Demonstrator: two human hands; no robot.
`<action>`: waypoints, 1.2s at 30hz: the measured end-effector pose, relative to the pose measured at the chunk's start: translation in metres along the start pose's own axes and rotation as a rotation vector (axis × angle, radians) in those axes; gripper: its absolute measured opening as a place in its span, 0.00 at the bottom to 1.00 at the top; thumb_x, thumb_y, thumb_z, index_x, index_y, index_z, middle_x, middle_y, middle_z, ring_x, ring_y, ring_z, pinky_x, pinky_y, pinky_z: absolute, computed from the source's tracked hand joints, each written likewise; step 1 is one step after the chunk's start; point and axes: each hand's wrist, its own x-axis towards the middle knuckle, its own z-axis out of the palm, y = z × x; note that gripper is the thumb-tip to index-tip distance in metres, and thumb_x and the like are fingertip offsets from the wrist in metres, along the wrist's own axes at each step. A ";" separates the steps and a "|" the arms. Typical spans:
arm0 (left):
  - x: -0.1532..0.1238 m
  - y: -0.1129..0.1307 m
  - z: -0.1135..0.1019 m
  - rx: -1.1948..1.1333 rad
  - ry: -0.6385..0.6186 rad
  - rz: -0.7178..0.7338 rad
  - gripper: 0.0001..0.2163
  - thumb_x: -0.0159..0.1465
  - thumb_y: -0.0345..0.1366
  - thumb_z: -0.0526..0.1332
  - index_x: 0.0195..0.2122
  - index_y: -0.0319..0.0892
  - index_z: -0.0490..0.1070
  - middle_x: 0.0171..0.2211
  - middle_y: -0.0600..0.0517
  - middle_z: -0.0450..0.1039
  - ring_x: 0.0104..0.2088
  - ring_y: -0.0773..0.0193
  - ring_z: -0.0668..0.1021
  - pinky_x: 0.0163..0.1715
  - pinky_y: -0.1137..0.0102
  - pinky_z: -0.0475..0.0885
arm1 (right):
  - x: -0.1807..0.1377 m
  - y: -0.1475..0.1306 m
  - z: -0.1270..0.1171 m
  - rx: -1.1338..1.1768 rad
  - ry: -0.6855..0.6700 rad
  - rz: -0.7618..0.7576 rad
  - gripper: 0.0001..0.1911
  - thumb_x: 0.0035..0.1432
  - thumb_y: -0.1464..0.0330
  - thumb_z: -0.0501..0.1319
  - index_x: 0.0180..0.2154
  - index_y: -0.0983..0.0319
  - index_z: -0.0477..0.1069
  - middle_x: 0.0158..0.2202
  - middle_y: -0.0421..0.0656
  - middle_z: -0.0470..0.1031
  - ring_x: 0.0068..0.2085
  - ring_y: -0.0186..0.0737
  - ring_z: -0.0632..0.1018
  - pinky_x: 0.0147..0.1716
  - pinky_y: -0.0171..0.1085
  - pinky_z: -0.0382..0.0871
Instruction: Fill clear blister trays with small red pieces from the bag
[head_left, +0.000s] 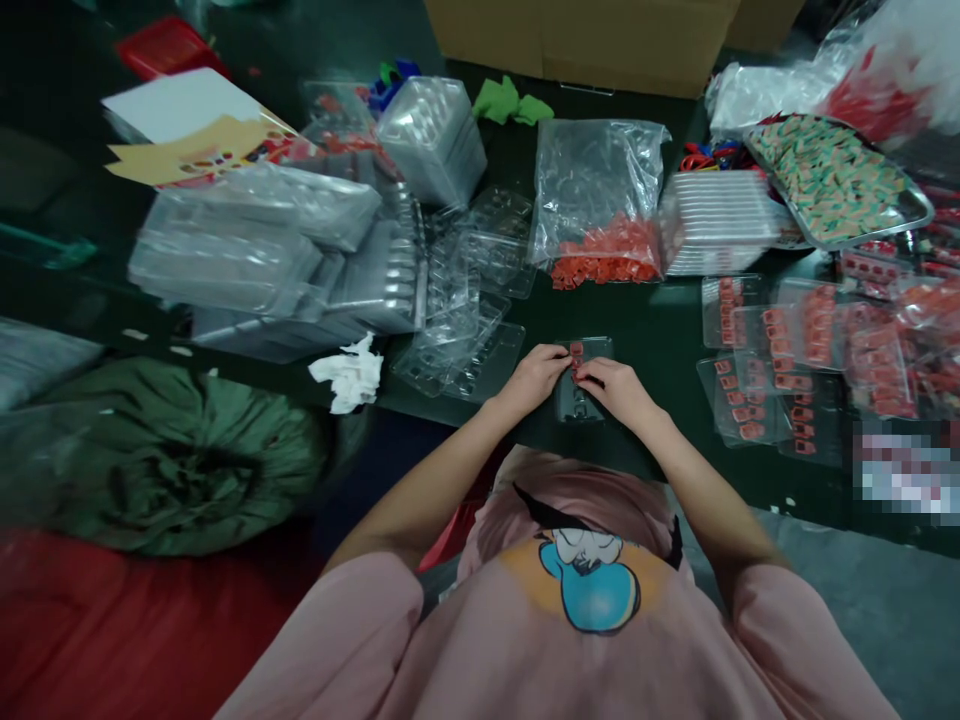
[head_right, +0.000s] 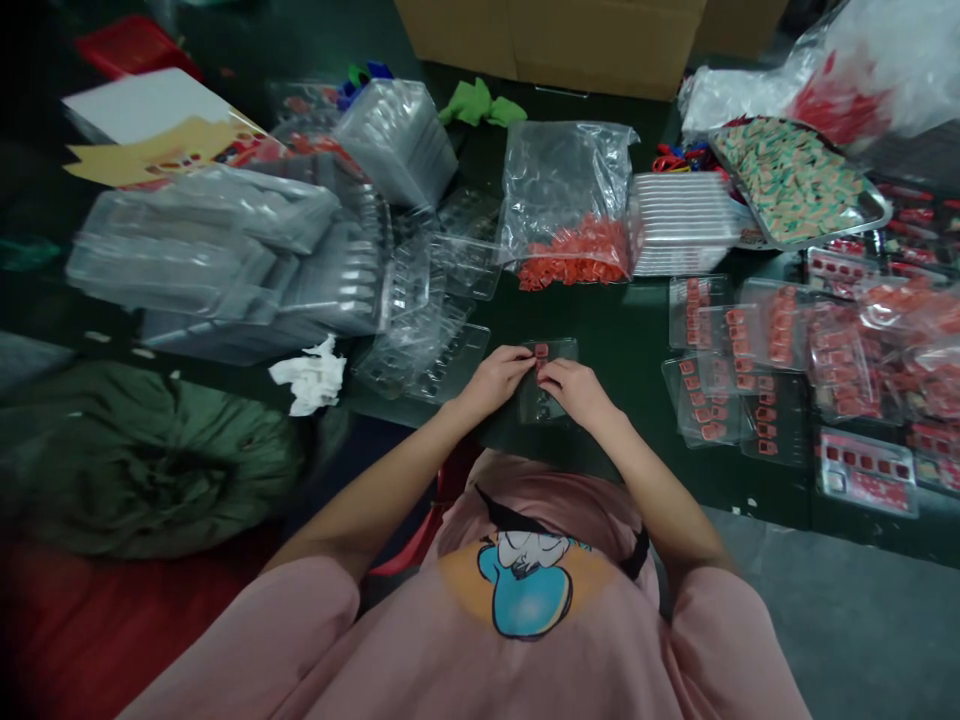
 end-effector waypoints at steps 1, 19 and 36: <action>0.000 0.002 -0.002 -0.033 0.027 -0.032 0.11 0.69 0.32 0.55 0.44 0.41 0.77 0.44 0.44 0.76 0.45 0.61 0.77 0.46 0.65 0.74 | 0.002 -0.001 -0.001 -0.029 -0.031 -0.002 0.04 0.60 0.74 0.61 0.36 0.60 0.74 0.38 0.44 0.77 0.40 0.40 0.77 0.43 0.38 0.70; 0.119 -0.052 0.001 0.186 -0.008 -0.363 0.13 0.60 0.22 0.53 0.39 0.36 0.76 0.42 0.38 0.73 0.44 0.51 0.74 0.47 0.57 0.69 | -0.005 -0.003 -0.005 -0.090 -0.046 0.022 0.04 0.60 0.72 0.62 0.38 0.60 0.74 0.40 0.45 0.73 0.40 0.40 0.77 0.42 0.39 0.72; 0.032 0.023 -0.017 -0.980 0.045 -0.697 0.18 0.50 0.38 0.71 0.43 0.38 0.79 0.38 0.46 0.81 0.39 0.58 0.81 0.45 0.62 0.74 | -0.007 -0.008 -0.026 0.172 0.298 0.164 0.09 0.60 0.69 0.60 0.43 0.59 0.74 0.41 0.44 0.76 0.38 0.38 0.78 0.38 0.38 0.74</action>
